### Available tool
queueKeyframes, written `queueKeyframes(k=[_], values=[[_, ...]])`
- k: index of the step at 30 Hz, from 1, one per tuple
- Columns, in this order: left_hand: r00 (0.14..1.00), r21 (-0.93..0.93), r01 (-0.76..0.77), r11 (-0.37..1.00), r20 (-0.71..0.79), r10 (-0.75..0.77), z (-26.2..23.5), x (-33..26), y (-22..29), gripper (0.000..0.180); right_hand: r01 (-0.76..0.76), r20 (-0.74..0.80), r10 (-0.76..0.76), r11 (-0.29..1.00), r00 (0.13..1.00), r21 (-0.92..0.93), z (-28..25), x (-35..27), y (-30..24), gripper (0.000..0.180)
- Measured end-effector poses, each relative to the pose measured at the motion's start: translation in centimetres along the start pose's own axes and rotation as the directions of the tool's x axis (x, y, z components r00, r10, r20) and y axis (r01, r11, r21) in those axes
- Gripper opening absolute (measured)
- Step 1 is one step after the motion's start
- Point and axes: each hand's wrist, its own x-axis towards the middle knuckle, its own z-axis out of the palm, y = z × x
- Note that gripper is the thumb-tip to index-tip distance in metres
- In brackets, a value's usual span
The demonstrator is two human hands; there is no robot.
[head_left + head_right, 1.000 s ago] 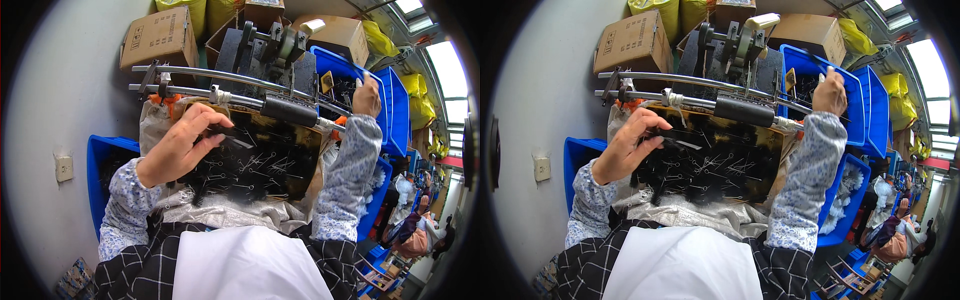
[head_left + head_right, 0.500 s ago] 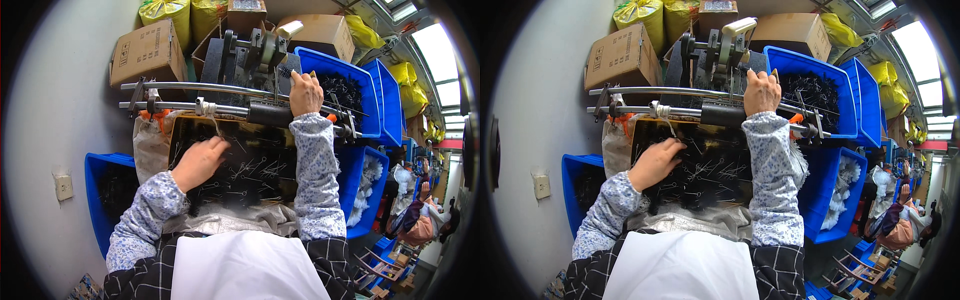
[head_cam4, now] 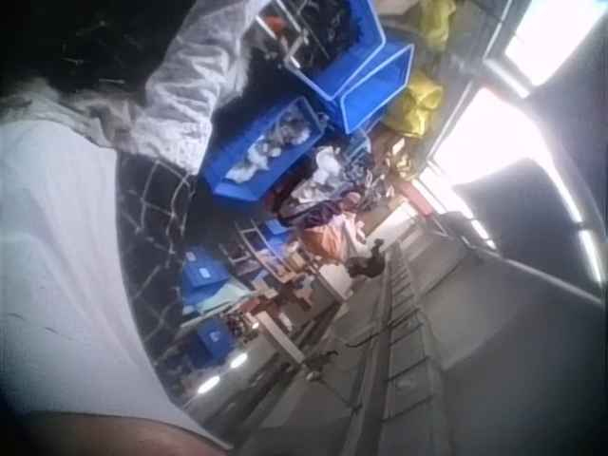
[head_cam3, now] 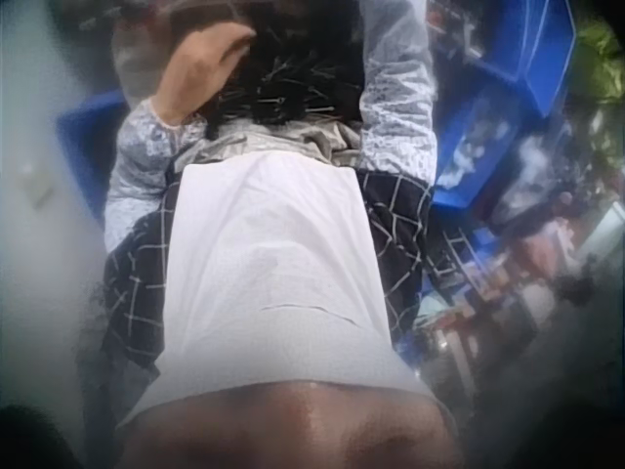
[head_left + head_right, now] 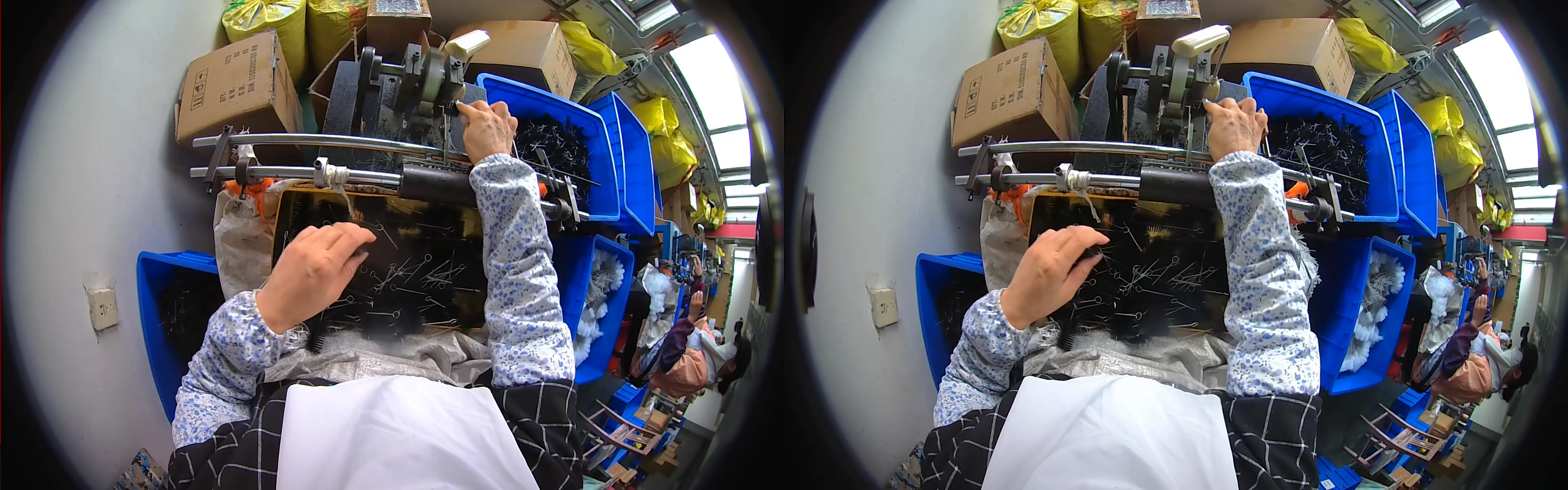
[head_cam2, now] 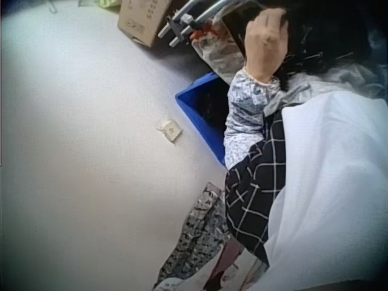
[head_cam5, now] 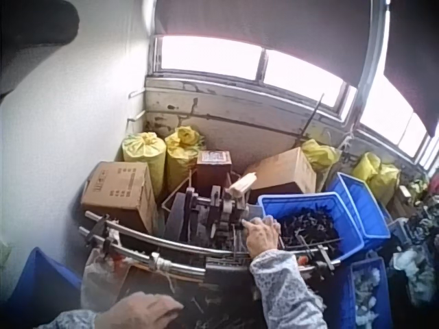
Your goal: Assembling metal pins into plastic bases using a manual press machine in a workshop environment.
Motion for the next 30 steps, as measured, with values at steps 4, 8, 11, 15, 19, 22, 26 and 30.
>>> queueKeyframes(k=[4,8,11,15,19,22,26,30], values=[[0.994,-0.194,0.07,0.978,-0.064,-0.084,-1.6,0.0,0.0,0.022,0.006,-0.05,-0.01,0.998,0.999,-0.07,-0.2,-0.6,0.7,0.028],[0.978,-0.236,0.141,0.961,-0.118,-0.173,-3.1,-0.6,-0.3,0.022,-0.171,-0.065,0.169,0.985,0.984,-0.037,-0.4,-2.4,0.8,0.041],[0.98,-0.193,0.119,0.974,-0.134,-0.146,-3.2,-1.0,-0.9,0.022,-0.164,-0.035,0.17,0.979,0.985,0.12,0.1,-2.4,1.1,0.038],[0.977,-0.225,0.148,0.963,-0.12,-0.178,-3.3,-0.7,-0.3,0.022,-0.114,-0.099,0.134,0.975,0.986,0.192,0.9,-1.9,-0.9,0.033],[0.981,-0.227,0.138,0.964,-0.105,-0.166,-3.2,-0.5,-0.1,0.022,-0.104,-0.093,0.116,0.987,0.989,0.124,0.4,-1.3,-4.8,0.024],[0.984,-0.178,0.107,0.978,-0.12,-0.129,-3.2,-0.6,0.0,0.022,-0.091,-0.119,0.098,0.994,0.988,0.064,0.4,-1.7,-4.9,0.025],[0.962,-0.338,0.206,0.918,-0.103,-0.254,-3.2,-1.1,-0.2,0.023,-0.129,-0.041,0.131,0.991,0.991,0.042,-0.3,-2.0,-2.8,0.033],[0.978,-0.261,0.121,0.958,-0.133,-0.16,-3.1,-1.0,-1.0,0.019,-0.128,-0.017,0.129,0.991,0.991,0.05,-0.1,-2.1,0.6,0.037]])
